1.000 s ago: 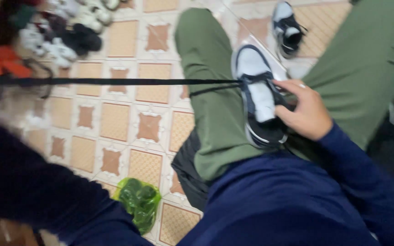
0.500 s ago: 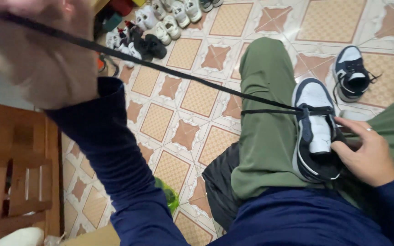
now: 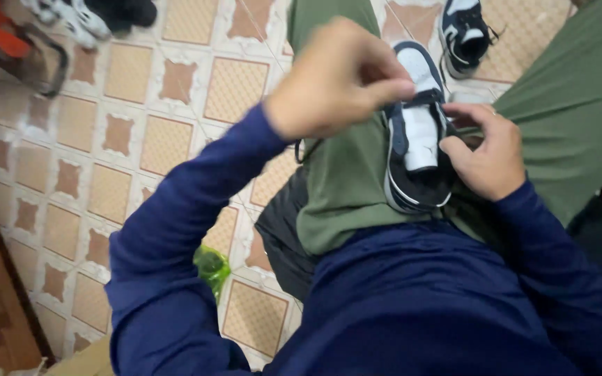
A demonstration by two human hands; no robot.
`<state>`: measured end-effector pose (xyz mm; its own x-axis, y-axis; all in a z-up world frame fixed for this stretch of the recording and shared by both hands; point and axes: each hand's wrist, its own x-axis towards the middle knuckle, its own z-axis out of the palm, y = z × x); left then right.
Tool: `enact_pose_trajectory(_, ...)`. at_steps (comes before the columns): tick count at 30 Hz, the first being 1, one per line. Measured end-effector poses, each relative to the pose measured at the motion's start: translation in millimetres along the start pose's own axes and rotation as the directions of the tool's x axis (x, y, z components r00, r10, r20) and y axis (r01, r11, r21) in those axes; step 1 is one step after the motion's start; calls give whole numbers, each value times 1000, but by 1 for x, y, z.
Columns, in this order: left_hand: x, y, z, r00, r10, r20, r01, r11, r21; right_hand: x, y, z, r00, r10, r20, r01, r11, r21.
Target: Threading a shoelace through the eyelets of a sneaker while sitting on the floor.
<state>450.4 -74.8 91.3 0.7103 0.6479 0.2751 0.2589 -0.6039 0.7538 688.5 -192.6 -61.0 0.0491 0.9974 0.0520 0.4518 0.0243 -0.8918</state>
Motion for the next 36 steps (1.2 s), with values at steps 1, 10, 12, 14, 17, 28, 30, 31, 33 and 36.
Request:
enact_pose_trajectory(1,4,-19,25,1000,18,23,-19,999,31,0,-1,0,1000,-14,2,14,1000,15)
enact_pose_trajectory(10,17,-107,137,962,-267,56,208,850,484,-1,26,-8,995,54,81,-71,974,216)
enact_pose_trajectory(12,15,-107,145,964,-262,34,215,851,479,-1,31,-8,995,45,84,-63,973,221)
enact_pose_trajectory(14,15,-106,150,967,-253,7,219,850,479,0,34,-8,996,28,85,-46,973,228)
enact_pose_trajectory(17,15,-108,156,967,-253,-38,238,834,498,-1,36,-10,991,73,110,-102,951,292)
enact_pose_trajectory(28,24,-127,186,971,-231,-67,223,765,605,-5,61,-8,971,205,120,-238,857,458)
enact_pose_trajectory(30,25,-123,196,969,-222,-103,237,746,622,-5,67,-8,970,208,128,-244,849,469)
enact_pose_trajectory(31,26,-121,201,969,-205,-137,245,725,644,-5,70,-8,970,206,127,-242,841,484)
enact_pose_trajectory(33,21,-121,205,968,-201,-148,249,726,641,-6,68,-6,962,239,135,-274,824,495)
enact_pose_trajectory(36,20,-120,209,971,-162,-178,240,727,644,-6,66,-7,956,263,130,-292,809,511)
